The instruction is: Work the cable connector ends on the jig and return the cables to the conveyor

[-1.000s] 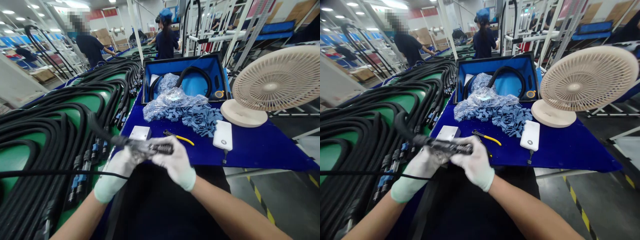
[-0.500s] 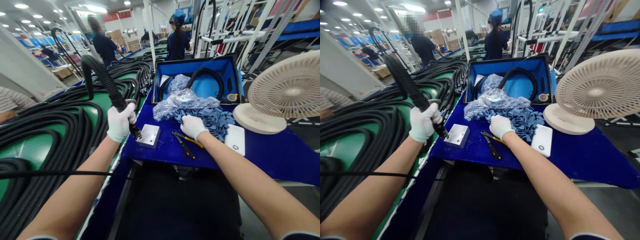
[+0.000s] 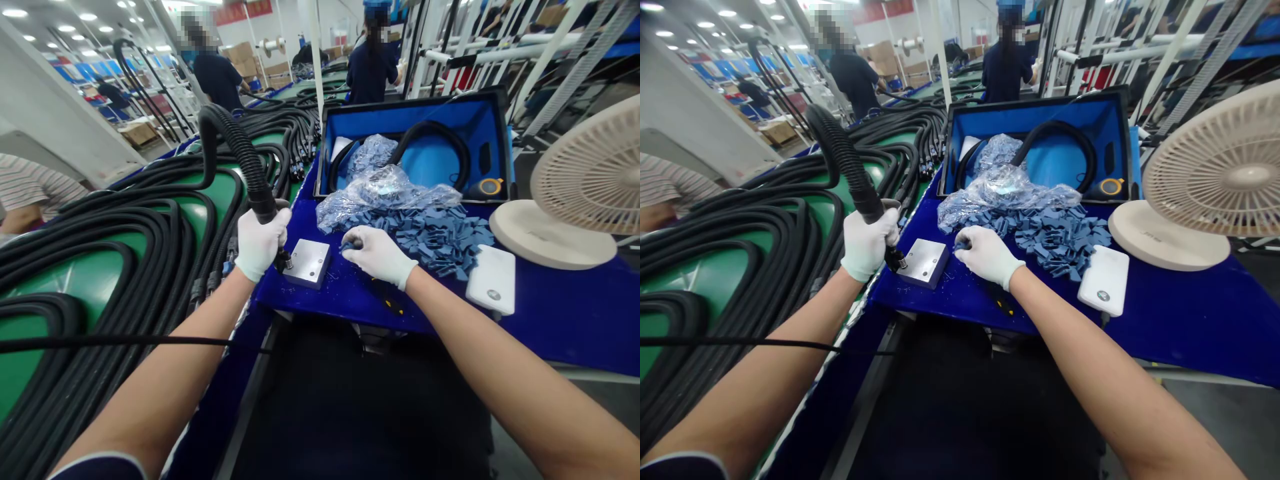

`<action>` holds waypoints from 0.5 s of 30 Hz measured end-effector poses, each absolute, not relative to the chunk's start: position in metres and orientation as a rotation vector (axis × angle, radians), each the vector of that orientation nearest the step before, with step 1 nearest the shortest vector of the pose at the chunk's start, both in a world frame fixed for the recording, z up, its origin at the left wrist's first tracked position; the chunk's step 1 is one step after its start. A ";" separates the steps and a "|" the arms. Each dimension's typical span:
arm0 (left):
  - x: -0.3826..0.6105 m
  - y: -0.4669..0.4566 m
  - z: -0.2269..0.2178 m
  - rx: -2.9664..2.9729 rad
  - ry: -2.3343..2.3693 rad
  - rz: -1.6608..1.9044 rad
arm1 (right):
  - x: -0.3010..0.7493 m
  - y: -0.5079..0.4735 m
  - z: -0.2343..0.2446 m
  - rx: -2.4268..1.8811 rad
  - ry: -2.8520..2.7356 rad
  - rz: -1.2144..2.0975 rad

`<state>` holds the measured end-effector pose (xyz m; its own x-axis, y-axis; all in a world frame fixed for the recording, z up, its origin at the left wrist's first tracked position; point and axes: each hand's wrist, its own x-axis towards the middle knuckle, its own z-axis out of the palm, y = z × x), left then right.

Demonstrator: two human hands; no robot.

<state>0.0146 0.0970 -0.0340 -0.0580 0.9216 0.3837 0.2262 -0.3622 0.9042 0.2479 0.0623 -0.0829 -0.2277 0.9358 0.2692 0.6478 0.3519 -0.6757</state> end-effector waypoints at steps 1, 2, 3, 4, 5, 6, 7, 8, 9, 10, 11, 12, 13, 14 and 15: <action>0.016 0.097 -0.036 1.663 1.326 1.488 | 0.240 0.063 -0.080 -1.331 -1.947 0.650; 0.018 0.097 -0.037 1.716 1.409 1.509 | 0.233 0.064 -0.077 -1.285 -1.927 0.723; 0.019 0.097 -0.038 1.754 1.472 1.515 | 0.224 0.066 -0.074 -1.236 -1.912 0.781; 0.020 0.097 -0.038 1.770 1.504 1.501 | 0.215 0.068 -0.072 -1.183 -1.904 0.826; 0.019 0.098 -0.038 1.764 1.499 1.463 | 0.207 0.070 -0.069 -1.133 -1.901 0.862; 0.018 0.099 -0.037 1.746 1.466 1.414 | 0.198 0.073 -0.067 -1.093 -1.900 0.893; 0.015 0.100 -0.036 1.730 1.417 1.366 | 0.190 0.077 -0.065 -1.066 -1.902 0.918; 0.011 0.102 -0.035 1.726 1.367 1.331 | 0.182 0.080 -0.064 -1.052 -1.909 0.936; 0.007 0.103 -0.035 1.734 1.325 1.313 | 0.175 0.083 -0.064 -1.048 -1.919 0.943; 0.003 0.105 -0.034 1.752 1.290 1.307 | 0.169 0.087 -0.065 -1.049 -1.932 0.940; 0.000 0.106 -0.035 1.766 1.263 1.307 | 0.164 0.091 -0.066 -1.050 -1.948 0.934; -0.004 0.108 -0.036 1.767 1.241 1.306 | 0.160 0.095 -0.067 -1.051 -1.963 0.933; -0.006 0.109 -0.037 1.752 1.224 1.301 | 0.156 0.099 -0.069 -1.048 -1.976 0.946; -0.008 0.110 -0.039 1.730 1.207 1.293 | 0.153 0.103 -0.071 -1.043 -1.983 0.974; -0.008 0.111 -0.041 1.706 1.188 1.285 | 0.151 0.107 -0.072 -1.038 -1.987 1.013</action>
<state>-0.0083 0.1110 -0.0406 0.0938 0.9371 0.3362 0.2617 -0.3490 0.8998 0.1514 0.1071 -0.0724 -0.4602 0.8650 0.2000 0.3461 0.3822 -0.8568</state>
